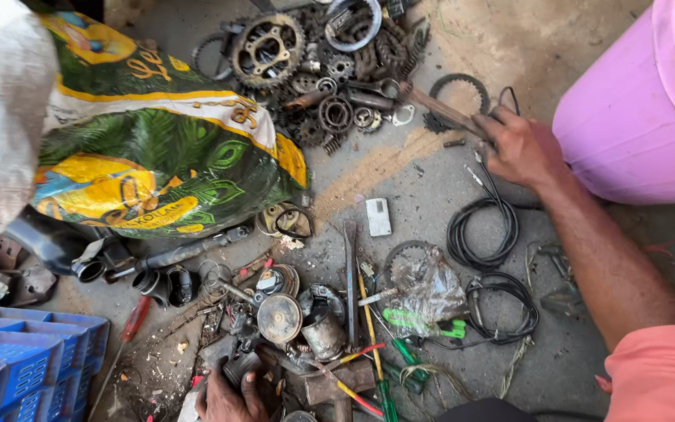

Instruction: The person sits on the floor and uses a screwdriver and pliers to scrape and clean a cylindrical metal part. They manipulate the part with both hands, occasionally switching tools to remove debris from the interior and exterior surfaces.

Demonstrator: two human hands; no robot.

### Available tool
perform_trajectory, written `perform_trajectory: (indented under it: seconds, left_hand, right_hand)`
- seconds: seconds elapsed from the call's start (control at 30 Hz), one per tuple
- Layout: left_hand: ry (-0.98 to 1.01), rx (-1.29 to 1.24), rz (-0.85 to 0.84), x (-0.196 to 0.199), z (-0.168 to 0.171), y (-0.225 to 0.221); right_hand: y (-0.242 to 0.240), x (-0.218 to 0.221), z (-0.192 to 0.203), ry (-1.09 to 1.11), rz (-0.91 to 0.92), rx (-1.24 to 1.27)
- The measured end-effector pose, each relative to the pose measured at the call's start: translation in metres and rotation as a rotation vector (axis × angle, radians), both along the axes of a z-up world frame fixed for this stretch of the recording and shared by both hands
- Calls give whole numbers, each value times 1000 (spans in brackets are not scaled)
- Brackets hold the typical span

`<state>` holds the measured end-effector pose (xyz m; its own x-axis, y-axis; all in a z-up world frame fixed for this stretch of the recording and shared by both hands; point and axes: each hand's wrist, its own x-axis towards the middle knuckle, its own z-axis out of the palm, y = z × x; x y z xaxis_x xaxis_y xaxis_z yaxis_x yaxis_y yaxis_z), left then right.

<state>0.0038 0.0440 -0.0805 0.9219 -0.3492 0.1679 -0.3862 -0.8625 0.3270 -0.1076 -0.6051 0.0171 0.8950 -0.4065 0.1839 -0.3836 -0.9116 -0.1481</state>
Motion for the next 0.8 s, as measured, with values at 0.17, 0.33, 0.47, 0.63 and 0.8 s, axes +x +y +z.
perform_trajectory:
  seconds: [0.17,0.33,0.47,0.63,0.8]
  left_hand:
    - [19,4,6,4,-2,-1]
    - [32,-19,13,2,-3,0]
    - [21,-69,-6,6,-4,-3]
    - [20,-50,-25,4,-23,16]
    - [22,-126,62,11,-72,39]
  right_hand:
    - [23,17,41,388,-233,-123]
    - [30,31,61,467,-123,-212]
    - [40,44,49,749,-91,97]
    - [34,56,10,712,-77,265]
    - [-63,118,-44,-6,-189,13]
